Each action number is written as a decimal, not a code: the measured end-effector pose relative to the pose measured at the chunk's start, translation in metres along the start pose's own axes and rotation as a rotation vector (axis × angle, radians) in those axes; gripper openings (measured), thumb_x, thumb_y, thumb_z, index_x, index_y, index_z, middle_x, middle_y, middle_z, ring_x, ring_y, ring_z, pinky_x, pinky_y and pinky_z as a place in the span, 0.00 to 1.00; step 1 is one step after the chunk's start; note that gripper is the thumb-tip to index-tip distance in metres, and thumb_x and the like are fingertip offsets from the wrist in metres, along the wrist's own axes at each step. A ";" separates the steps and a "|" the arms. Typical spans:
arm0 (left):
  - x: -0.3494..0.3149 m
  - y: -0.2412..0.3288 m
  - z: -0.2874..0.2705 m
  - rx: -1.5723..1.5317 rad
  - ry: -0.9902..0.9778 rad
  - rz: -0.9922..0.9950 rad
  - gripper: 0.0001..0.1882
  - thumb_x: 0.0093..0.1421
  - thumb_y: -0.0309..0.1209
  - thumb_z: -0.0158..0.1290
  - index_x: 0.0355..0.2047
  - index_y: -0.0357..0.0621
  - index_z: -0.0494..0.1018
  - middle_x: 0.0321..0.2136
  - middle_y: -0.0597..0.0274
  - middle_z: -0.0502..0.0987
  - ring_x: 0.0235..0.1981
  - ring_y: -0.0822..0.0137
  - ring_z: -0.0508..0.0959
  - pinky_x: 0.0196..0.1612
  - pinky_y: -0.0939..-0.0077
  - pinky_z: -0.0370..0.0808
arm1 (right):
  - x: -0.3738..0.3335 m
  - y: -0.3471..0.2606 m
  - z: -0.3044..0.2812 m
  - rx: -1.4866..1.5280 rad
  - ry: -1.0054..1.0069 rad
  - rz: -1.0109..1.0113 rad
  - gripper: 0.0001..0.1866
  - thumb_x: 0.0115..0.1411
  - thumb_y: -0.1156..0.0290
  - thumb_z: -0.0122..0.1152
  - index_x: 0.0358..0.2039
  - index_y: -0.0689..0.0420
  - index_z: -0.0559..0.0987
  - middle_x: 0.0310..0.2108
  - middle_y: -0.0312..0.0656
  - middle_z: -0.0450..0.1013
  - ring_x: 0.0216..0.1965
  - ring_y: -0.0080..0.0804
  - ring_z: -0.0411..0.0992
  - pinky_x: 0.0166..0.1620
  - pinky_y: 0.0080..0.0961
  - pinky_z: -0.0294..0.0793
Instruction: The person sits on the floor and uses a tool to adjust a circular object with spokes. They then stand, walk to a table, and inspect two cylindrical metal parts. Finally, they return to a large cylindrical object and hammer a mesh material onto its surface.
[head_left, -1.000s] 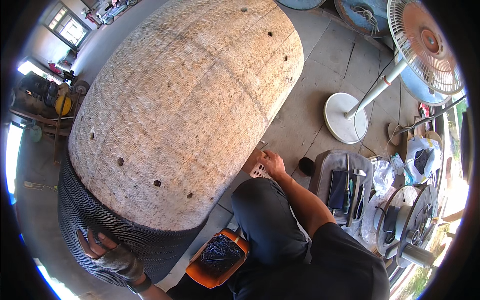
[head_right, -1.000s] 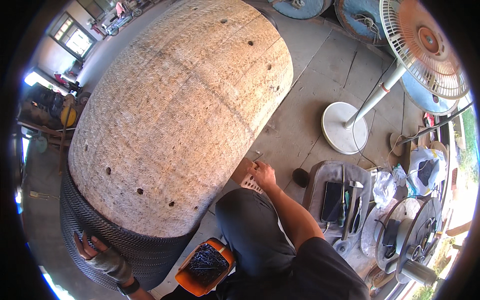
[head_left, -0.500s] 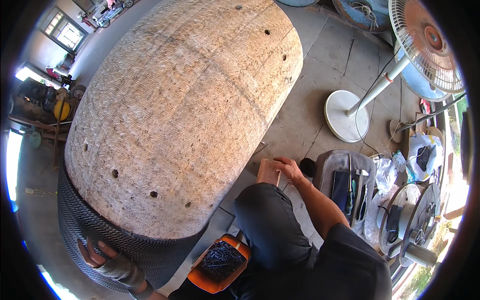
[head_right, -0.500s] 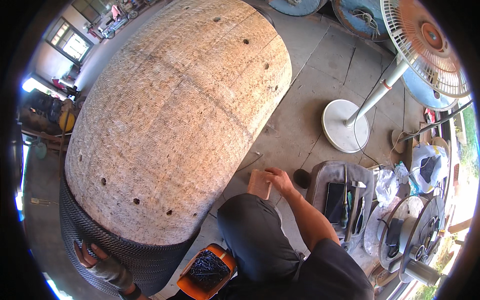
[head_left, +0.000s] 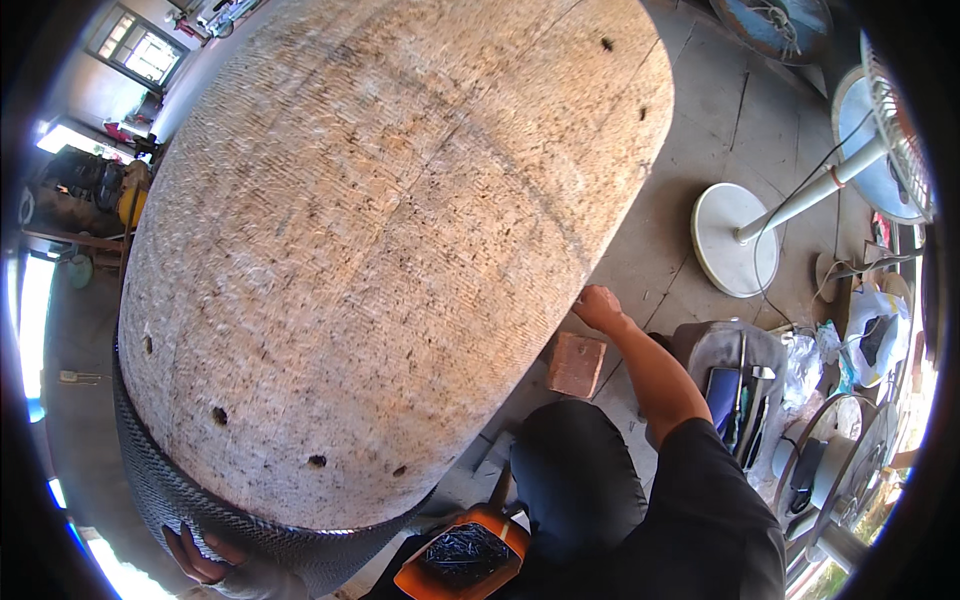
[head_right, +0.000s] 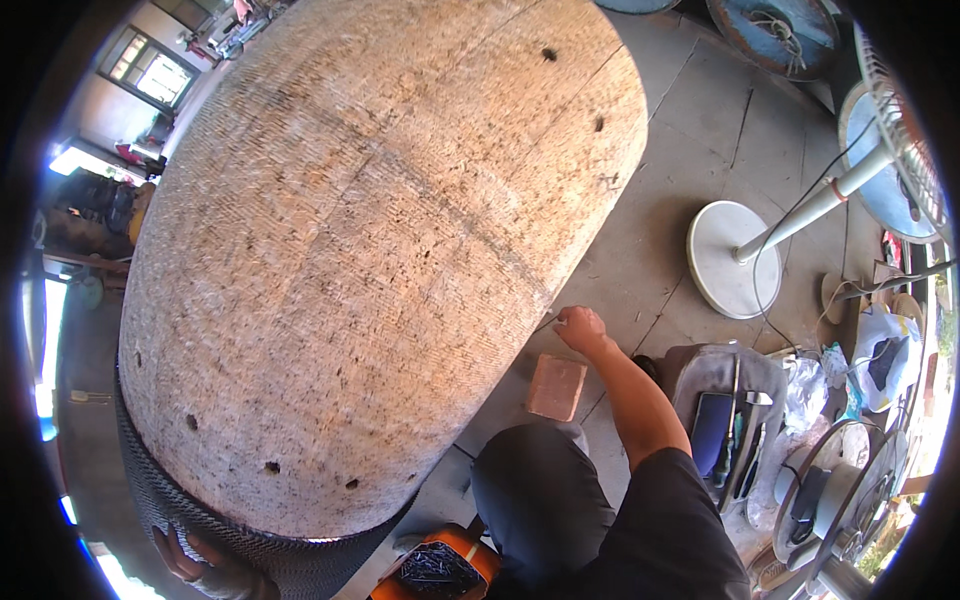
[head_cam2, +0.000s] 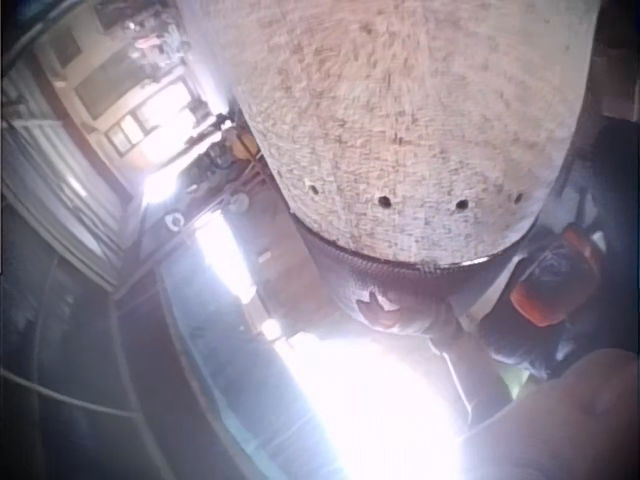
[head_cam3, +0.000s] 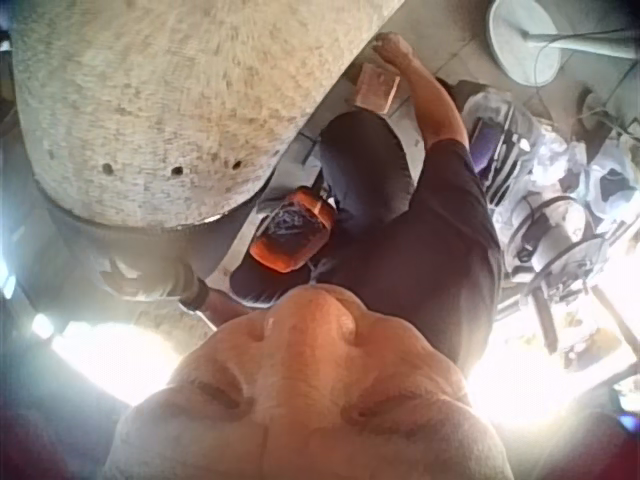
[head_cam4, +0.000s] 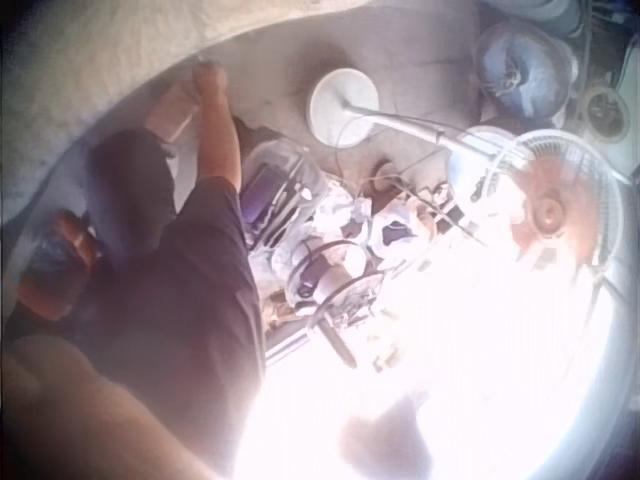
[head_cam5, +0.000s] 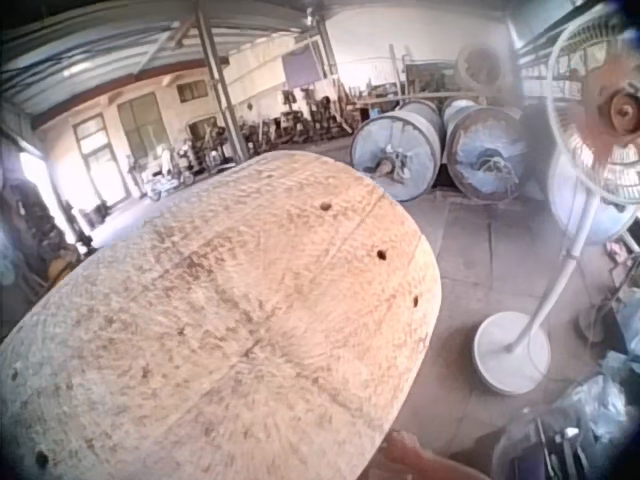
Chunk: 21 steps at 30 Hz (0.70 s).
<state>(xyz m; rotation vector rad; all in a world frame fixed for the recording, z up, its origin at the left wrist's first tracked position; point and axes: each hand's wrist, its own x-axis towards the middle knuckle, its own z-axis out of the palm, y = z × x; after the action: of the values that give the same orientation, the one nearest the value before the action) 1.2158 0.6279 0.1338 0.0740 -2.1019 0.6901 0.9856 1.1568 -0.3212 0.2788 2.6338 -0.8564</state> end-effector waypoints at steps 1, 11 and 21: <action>-0.007 -0.003 0.004 0.023 -0.005 -0.045 0.22 0.70 0.41 0.49 0.55 0.35 0.71 0.58 0.39 0.72 0.55 0.41 0.75 0.59 0.48 0.73 | 0.007 0.006 0.011 0.032 0.005 -0.038 0.18 0.54 0.59 0.69 0.45 0.49 0.85 0.46 0.50 0.79 0.50 0.52 0.76 0.53 0.44 0.76; -0.011 -0.002 0.002 0.118 -0.038 -0.086 0.28 0.62 0.47 0.59 0.58 0.46 0.71 0.58 0.46 0.74 0.52 0.42 0.78 0.58 0.48 0.74 | 0.078 0.037 0.074 -0.258 -0.031 -0.190 0.16 0.54 0.64 0.67 0.44 0.50 0.84 0.49 0.49 0.78 0.51 0.48 0.77 0.52 0.41 0.77; 0.010 0.015 -0.006 0.056 -0.067 0.006 0.22 0.72 0.42 0.47 0.55 0.35 0.71 0.57 0.40 0.73 0.55 0.41 0.75 0.59 0.48 0.73 | 0.080 0.050 0.068 -0.208 -0.045 -0.227 0.15 0.54 0.67 0.65 0.42 0.51 0.86 0.45 0.47 0.80 0.48 0.46 0.79 0.49 0.40 0.79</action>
<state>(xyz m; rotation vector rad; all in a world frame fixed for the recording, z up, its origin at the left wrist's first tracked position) 1.2095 0.6456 0.1375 0.1238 -2.1478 0.7598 0.9454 1.1619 -0.4296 -0.0943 2.7187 -0.6383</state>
